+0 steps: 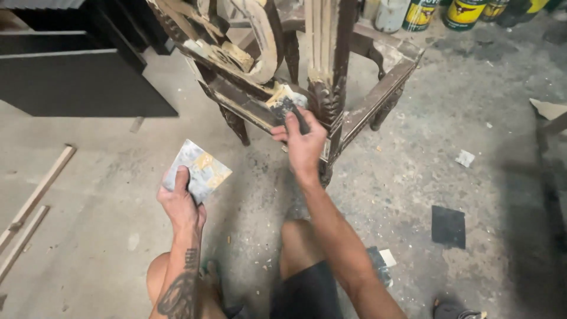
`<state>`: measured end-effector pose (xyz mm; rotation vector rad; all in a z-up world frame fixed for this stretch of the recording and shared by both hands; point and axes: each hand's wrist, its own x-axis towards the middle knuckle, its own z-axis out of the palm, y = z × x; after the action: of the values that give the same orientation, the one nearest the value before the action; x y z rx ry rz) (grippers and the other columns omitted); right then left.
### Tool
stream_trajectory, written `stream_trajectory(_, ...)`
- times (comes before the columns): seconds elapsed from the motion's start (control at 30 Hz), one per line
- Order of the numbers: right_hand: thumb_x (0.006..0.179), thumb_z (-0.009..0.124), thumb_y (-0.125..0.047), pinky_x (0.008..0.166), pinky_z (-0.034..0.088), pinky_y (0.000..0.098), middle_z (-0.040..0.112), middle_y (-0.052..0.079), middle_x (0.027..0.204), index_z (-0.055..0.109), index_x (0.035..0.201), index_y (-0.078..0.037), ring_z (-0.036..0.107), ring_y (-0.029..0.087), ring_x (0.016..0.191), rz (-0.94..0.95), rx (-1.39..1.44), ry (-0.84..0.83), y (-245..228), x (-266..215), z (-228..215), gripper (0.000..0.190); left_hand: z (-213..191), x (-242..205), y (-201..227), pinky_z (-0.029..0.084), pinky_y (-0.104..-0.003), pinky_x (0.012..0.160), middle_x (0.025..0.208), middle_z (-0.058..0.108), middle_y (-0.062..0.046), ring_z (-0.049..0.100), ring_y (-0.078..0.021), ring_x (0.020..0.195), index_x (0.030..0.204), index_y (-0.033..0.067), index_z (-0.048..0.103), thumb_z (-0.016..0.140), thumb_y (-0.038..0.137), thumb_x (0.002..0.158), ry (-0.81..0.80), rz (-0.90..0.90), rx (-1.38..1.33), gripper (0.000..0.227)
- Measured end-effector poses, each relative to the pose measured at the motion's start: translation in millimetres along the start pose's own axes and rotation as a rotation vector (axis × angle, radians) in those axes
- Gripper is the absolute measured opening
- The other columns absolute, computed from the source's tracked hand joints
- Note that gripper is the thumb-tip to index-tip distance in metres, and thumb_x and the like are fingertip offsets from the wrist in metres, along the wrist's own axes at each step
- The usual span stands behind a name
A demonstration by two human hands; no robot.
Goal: The person scoops a beige paste from a small container using a putty knife and applies it to the carved details of a wooden chair. They smooth the paste into the crevices of the chair's backrest and legs to fill imperfections.
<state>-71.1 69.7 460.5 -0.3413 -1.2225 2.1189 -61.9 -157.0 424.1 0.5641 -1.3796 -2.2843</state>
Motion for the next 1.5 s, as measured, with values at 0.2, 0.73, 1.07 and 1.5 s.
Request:
stream_trajectory(0.2,0.093,0.065,-0.004,0.047,0.062,0.0291,0.069,0.033,0.067,0.067,0.120,0.009,0.072,0.029,0.051,0.081,0.093,0.140,7,4,24,0.030,-8,16,15,0.062,-0.030,0.059,0.077,0.066,-0.004,0.071,-0.0144,0.068,0.096,0.0086,0.072,0.081,0.007,0.088,-0.145,0.155,0.095,0.012)
stream_trajectory(0.73,0.095,0.065,-0.016,0.041,0.058,0.0301,0.069,0.026,0.062,0.072,0.109,0.002,0.069,0.024,0.045,0.112,0.031,0.214,34,38,57,0.024,-32,64,-8,0.061,-0.028,0.064,0.083,0.065,-0.002,0.070,-0.0161,0.072,0.098,0.0087,0.069,0.082,0.008,0.088,-0.170,0.131,0.110,0.016)
stream_trajectory(1.07,0.097,0.058,-0.011,0.050,0.059,0.0279,0.072,0.025,0.066,0.071,0.102,0.000,0.074,0.025,0.054,0.040,-0.048,0.184,-6,7,43,0.018,-30,45,7,0.062,-0.030,0.057,0.074,0.064,-0.003,0.071,-0.0174,0.064,0.092,0.0114,0.070,0.082,0.008,0.085,-0.147,0.114,0.165,0.014)
stream_trajectory(1.5,0.096,0.053,-0.012,0.047,0.052,0.0223,0.073,0.021,0.062,0.067,0.117,0.007,0.073,0.021,0.049,0.094,-0.173,0.183,-2,23,59,0.032,-33,53,2,0.060,-0.029,0.052,0.069,0.062,-0.003,0.067,-0.0140,0.059,0.089,0.0108,0.071,0.082,0.008,0.086,-0.201,0.160,0.208,0.011)
